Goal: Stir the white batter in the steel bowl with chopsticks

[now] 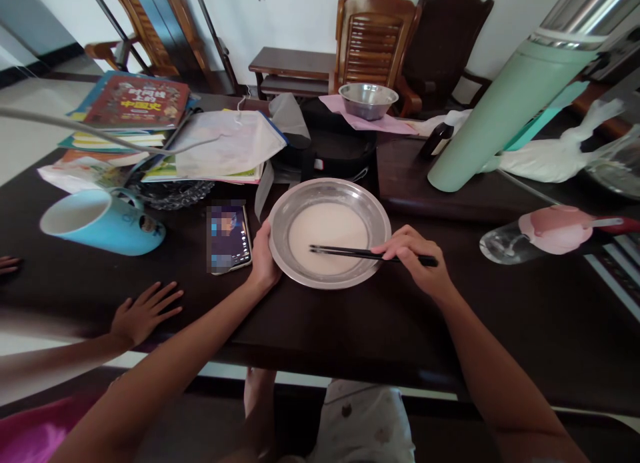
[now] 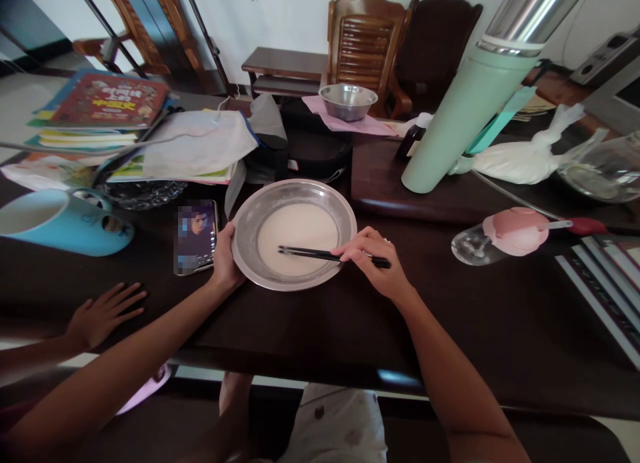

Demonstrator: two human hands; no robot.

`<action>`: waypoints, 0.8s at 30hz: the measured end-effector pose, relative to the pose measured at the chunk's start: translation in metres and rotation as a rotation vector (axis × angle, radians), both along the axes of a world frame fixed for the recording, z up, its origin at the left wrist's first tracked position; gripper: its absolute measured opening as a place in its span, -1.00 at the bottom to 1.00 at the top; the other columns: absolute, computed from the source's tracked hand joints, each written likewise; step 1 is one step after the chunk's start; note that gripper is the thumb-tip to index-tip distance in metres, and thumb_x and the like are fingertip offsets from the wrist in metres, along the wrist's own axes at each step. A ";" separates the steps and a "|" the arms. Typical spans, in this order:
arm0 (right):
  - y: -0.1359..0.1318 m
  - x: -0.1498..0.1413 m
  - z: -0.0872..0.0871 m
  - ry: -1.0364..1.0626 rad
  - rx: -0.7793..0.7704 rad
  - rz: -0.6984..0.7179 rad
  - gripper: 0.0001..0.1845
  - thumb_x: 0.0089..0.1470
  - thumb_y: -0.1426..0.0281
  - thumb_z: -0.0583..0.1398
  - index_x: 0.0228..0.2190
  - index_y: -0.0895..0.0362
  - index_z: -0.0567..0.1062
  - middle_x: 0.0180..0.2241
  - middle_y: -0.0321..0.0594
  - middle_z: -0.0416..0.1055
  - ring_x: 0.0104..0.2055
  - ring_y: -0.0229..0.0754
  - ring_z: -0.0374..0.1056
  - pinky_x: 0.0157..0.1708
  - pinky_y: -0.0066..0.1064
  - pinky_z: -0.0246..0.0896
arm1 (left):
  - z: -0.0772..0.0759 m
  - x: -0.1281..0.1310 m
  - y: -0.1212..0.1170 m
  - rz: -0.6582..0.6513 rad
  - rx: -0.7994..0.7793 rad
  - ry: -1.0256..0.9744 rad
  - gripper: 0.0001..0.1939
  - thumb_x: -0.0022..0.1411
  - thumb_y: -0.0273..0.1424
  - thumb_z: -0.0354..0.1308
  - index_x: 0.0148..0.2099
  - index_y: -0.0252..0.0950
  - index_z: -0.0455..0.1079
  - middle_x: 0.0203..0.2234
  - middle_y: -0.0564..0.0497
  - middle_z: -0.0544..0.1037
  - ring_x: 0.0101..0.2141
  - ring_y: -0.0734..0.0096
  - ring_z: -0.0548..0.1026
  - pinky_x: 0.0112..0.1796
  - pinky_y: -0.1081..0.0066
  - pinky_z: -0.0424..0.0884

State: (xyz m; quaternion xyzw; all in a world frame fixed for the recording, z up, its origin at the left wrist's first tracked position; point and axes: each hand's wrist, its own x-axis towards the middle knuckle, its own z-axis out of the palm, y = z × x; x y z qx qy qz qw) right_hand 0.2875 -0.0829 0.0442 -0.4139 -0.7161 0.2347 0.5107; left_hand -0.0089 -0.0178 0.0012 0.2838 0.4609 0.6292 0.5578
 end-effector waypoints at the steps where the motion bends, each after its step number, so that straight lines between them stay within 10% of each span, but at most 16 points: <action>1: 0.000 -0.001 0.000 -0.025 -0.011 -0.006 -0.55 0.47 0.02 0.25 -0.39 -0.09 0.74 -0.29 -0.24 0.82 -0.28 0.00 0.55 -0.21 -0.03 0.48 | 0.000 0.000 0.000 0.001 -0.002 -0.001 -0.55 0.10 0.07 0.42 -0.21 -0.20 0.61 -0.23 -0.08 0.79 0.17 -0.16 0.67 0.12 0.10 0.68; 24: 0.000 0.008 -0.001 0.131 0.055 -0.118 -0.38 0.51 0.02 0.18 -0.56 -0.08 0.67 -0.46 -0.23 0.74 -0.41 0.00 0.47 -0.28 0.00 0.38 | -0.002 0.000 0.002 -0.008 -0.008 -0.024 -0.54 0.08 0.08 0.43 -0.19 -0.19 0.62 -0.17 -0.06 0.81 0.17 -0.15 0.68 0.08 0.16 0.68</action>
